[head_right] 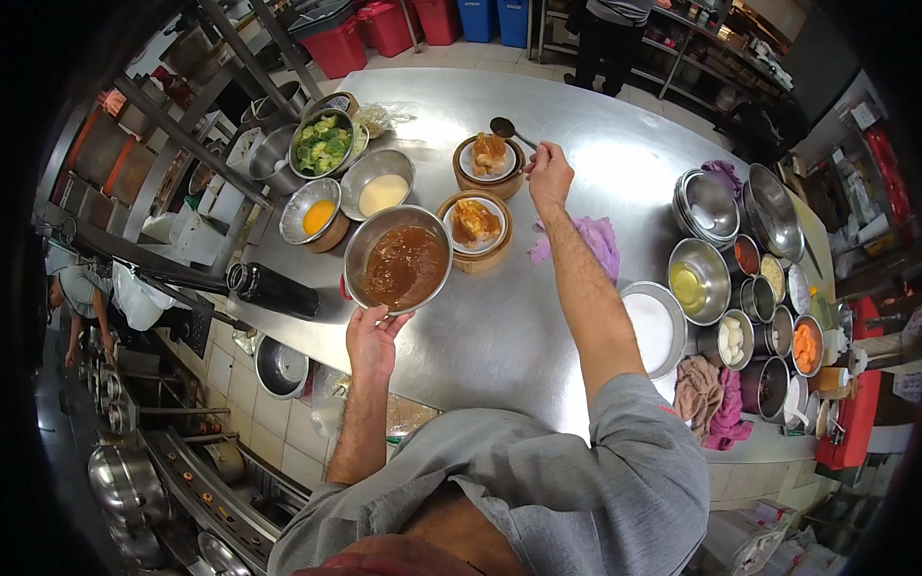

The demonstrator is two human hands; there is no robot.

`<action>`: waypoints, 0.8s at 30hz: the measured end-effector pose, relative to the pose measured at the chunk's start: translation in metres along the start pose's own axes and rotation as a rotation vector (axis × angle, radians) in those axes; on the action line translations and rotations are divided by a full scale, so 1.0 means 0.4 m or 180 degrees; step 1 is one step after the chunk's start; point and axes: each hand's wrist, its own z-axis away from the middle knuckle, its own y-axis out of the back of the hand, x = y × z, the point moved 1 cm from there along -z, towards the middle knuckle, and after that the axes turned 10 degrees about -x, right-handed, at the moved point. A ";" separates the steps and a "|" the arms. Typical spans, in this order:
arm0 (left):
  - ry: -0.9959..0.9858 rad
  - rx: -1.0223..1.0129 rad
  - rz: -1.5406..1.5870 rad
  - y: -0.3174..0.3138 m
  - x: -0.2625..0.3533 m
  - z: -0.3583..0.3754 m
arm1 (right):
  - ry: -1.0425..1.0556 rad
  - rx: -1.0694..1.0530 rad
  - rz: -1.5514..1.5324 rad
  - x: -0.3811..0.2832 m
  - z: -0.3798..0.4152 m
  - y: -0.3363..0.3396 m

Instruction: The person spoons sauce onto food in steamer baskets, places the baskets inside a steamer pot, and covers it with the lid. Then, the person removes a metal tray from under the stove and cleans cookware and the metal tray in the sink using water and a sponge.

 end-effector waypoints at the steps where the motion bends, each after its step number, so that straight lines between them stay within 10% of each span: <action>1: 0.0000 0.0020 -0.0006 0.002 -0.002 0.001 | -0.0091 0.0056 -0.0280 -0.007 0.014 0.003; 24: -0.0020 -0.0040 -0.0049 -0.028 0.007 -0.009 | -0.0400 -0.0447 -0.0047 -0.057 0.088 0.041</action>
